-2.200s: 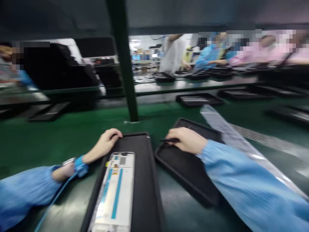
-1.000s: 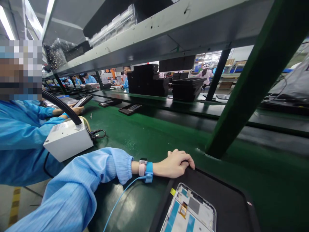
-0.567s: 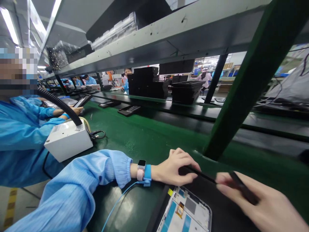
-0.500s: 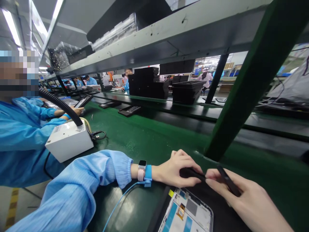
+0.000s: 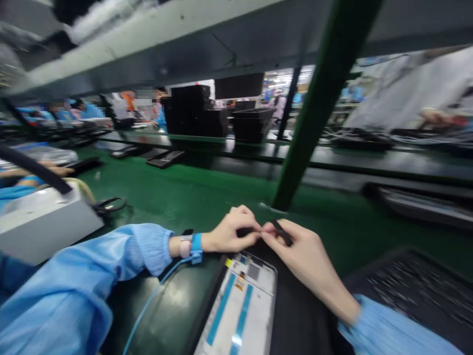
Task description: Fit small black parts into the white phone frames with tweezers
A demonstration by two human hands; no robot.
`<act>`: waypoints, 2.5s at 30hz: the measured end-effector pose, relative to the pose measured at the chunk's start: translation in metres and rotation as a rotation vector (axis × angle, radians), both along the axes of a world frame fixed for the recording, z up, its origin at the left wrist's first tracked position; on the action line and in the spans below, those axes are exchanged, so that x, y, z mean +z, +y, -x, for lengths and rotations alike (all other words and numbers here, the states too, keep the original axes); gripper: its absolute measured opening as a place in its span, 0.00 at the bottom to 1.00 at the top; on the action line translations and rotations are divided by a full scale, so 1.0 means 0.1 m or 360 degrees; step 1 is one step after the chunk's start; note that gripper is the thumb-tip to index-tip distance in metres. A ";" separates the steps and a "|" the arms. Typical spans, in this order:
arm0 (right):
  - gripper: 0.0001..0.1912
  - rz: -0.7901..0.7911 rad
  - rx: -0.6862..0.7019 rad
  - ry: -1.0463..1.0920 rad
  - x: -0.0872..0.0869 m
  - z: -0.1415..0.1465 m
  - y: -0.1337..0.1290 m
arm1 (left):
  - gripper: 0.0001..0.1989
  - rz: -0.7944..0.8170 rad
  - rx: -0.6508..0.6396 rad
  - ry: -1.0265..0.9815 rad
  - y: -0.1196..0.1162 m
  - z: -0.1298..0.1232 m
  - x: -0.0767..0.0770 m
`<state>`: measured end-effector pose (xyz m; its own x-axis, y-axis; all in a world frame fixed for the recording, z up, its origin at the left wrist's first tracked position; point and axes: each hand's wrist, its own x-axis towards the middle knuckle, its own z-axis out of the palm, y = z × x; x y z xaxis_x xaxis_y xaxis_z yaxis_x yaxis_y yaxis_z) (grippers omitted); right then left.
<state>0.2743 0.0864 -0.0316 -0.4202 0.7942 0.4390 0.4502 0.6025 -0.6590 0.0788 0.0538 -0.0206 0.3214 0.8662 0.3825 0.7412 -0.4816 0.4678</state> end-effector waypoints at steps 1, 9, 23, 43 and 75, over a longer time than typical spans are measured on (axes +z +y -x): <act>0.09 -0.0011 -0.0008 -0.0038 0.03 0.02 -0.03 | 0.07 0.0011 -0.0046 -0.0030 -0.01 0.01 0.00; 0.06 -0.0182 0.0068 -0.0151 0.23 0.25 -0.09 | 0.09 -0.0071 -0.0236 -0.0014 0.07 0.17 0.02; 0.06 0.0376 0.0134 -0.0206 0.48 0.32 -0.42 | 0.11 0.0093 -0.0220 0.0123 -0.42 0.53 0.16; 0.03 0.0326 0.0473 -0.0225 0.39 0.35 -0.51 | 0.06 0.0226 -0.0511 -0.0011 -0.44 0.49 0.14; 0.02 0.0053 0.0658 -0.0552 0.48 0.41 -0.55 | 0.06 -0.0326 -0.0679 0.0260 -0.54 0.41 0.26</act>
<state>0.2330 0.0319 0.0165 -0.8164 0.5430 0.1964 0.3747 0.7569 -0.5354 0.0376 -0.0002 0.0051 0.7006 0.5567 0.4463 0.5137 -0.8277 0.2260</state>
